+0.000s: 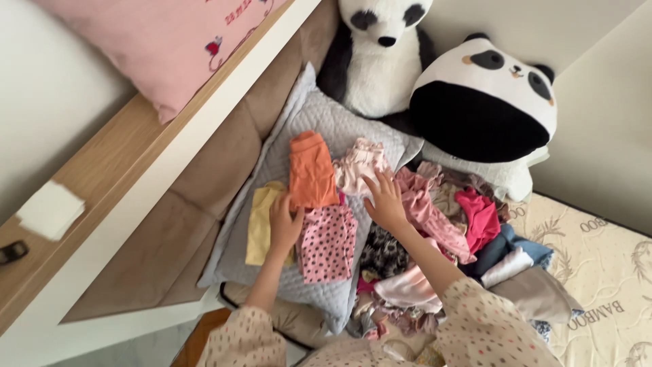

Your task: The person folds small children's clothing items one at a time on a bed, smoothing and folding each piece by hand and stacking the folded items in a pile on a pillow next to a large pile of unfolded clothes.

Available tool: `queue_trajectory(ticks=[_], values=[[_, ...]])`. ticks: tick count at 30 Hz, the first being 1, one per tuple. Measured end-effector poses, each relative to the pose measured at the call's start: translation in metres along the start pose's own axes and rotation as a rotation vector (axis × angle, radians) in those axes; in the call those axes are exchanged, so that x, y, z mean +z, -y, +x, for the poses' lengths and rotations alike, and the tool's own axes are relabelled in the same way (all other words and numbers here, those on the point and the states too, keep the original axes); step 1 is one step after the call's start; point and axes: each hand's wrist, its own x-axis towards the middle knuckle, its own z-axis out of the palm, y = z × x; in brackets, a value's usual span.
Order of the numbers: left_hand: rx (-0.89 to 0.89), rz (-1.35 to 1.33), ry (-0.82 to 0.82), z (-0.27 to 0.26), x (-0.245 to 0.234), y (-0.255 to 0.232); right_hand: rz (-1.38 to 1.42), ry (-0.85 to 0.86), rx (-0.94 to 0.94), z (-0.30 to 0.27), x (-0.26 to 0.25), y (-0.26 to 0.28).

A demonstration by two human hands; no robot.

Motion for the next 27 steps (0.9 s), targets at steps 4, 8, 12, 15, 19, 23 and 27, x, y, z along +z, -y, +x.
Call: queue_trajectory(ticks=[4,8,12,15,19,23,27], values=[[-0.317,-0.192,0.085,-0.08,-0.028,-0.018,0.229,-0.189,-0.033,-0.08,0.034,-0.008],[-0.364,-0.327,0.19,-0.184,-0.019,-0.02,0.549,-0.025,0.148,-0.18,0.058,-0.019],[-0.336,-0.438,0.361,-0.246,0.013,-0.027,0.696,0.163,0.379,-0.252,0.045,-0.036],[-0.37,-0.457,0.596,-0.23,0.015,-0.078,0.704,0.163,0.51,-0.289,0.016,-0.048],[-0.004,-0.277,0.745,-0.195,0.034,-0.132,0.633,0.046,0.604,-0.323,-0.022,-0.059],[-0.001,-0.301,0.799,-0.157,0.042,-0.198,0.627,0.006,0.653,-0.366,-0.027,-0.079],[0.064,-0.387,0.713,-0.157,0.04,-0.234,0.671,0.02,0.718,-0.396,-0.029,-0.1]])
